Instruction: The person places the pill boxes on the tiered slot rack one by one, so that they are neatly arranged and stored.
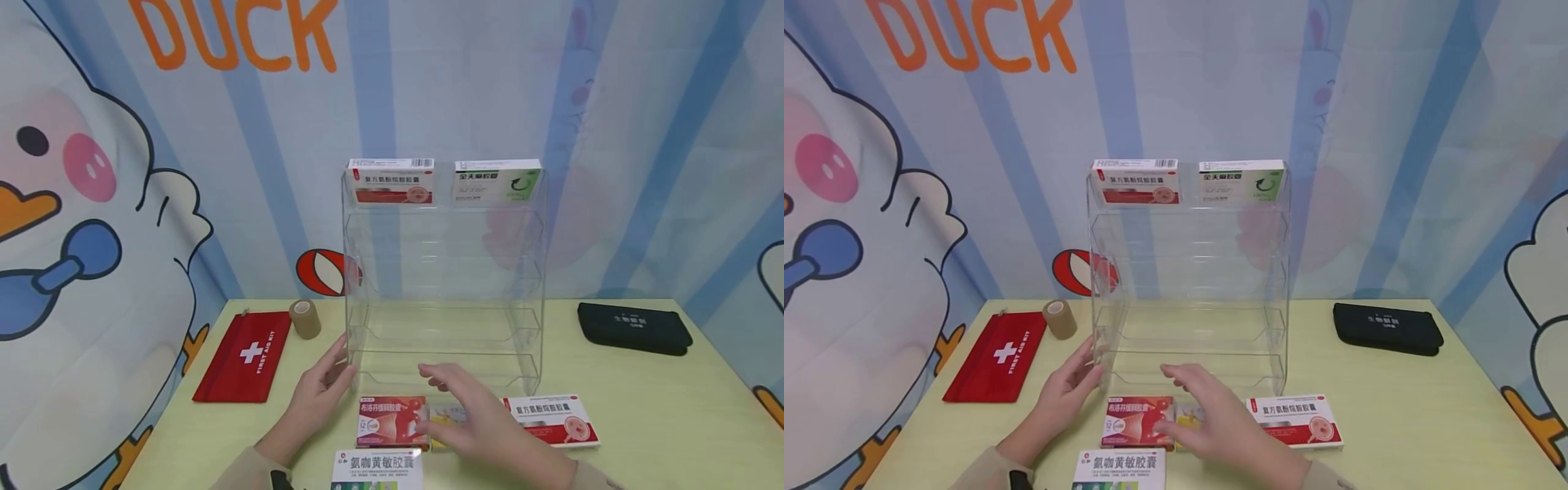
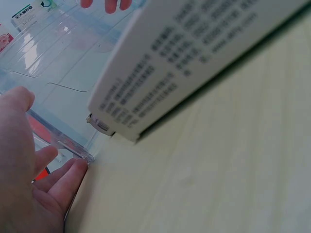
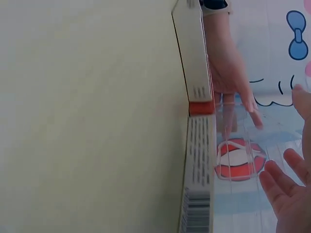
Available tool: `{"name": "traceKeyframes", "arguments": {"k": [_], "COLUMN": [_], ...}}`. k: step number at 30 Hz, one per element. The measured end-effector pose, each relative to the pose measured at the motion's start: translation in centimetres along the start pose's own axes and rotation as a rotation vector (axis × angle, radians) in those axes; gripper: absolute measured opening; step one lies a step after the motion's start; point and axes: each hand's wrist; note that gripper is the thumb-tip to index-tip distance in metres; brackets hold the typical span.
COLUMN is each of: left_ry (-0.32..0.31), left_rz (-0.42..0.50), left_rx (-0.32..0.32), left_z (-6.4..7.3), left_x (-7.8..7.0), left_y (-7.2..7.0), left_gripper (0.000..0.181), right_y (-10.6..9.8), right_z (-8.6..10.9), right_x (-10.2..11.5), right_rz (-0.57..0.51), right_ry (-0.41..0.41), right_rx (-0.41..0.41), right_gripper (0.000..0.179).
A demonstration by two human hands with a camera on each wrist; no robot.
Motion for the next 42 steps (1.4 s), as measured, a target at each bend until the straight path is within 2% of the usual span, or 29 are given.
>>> {"name": "traceKeyframes", "arguments": {"k": [3, 6, 14, 21, 31, 36, 42], "left_ry": [-0.005, -0.007, -0.004, 0.004, 0.01, 0.008, 0.017], "left_rz": [-0.004, 0.0, 0.014, 0.009, 0.009, 0.016, 0.017], "left_rx": [0.001, 0.002, 0.006, 0.0, 0.0, -0.001, 0.0], "left_z": [0.0, 0.1, 0.1, 0.0, -0.1, -0.1, -0.1], "left_x": [-0.3, -0.5, -0.5, -0.3, 0.0, -0.1, -0.1], "left_y": [0.0, 0.0, 0.0, 0.2, 0.0, -0.1, 0.0], "left_gripper": [0.068, 0.068, 0.068, 0.069, 0.068, 0.068, 0.068], "right_y": [0.5, 1.0, 2.3, 2.7, 3.3, 4.0, 4.4], "right_z": [0.4, 0.7, 1.4, 2.0, 3.1, 3.6, 3.8], "right_x": [0.6, 0.7, 0.6, 0.8, 0.3, -0.1, -0.3], "right_rz": [-0.035, -0.049, -0.087, -0.065, -0.039, 0.01, 0.064], "right_ry": [0.136, 0.204, 0.2, 0.248, 0.184, 0.071, -0.014], "right_rx": [0.091, 0.141, 0.201, 0.29, 0.349, 0.31, 0.277], "right_gripper": [0.077, 0.077, 0.074, 0.078, 0.077, 0.076, 0.068]}}
Point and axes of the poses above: each hand's wrist, its own z-axis away from the middle knuckle, its own y-axis out of the palm, x = y × z, and after that the axes turned 2 degrees about -z, right-handed
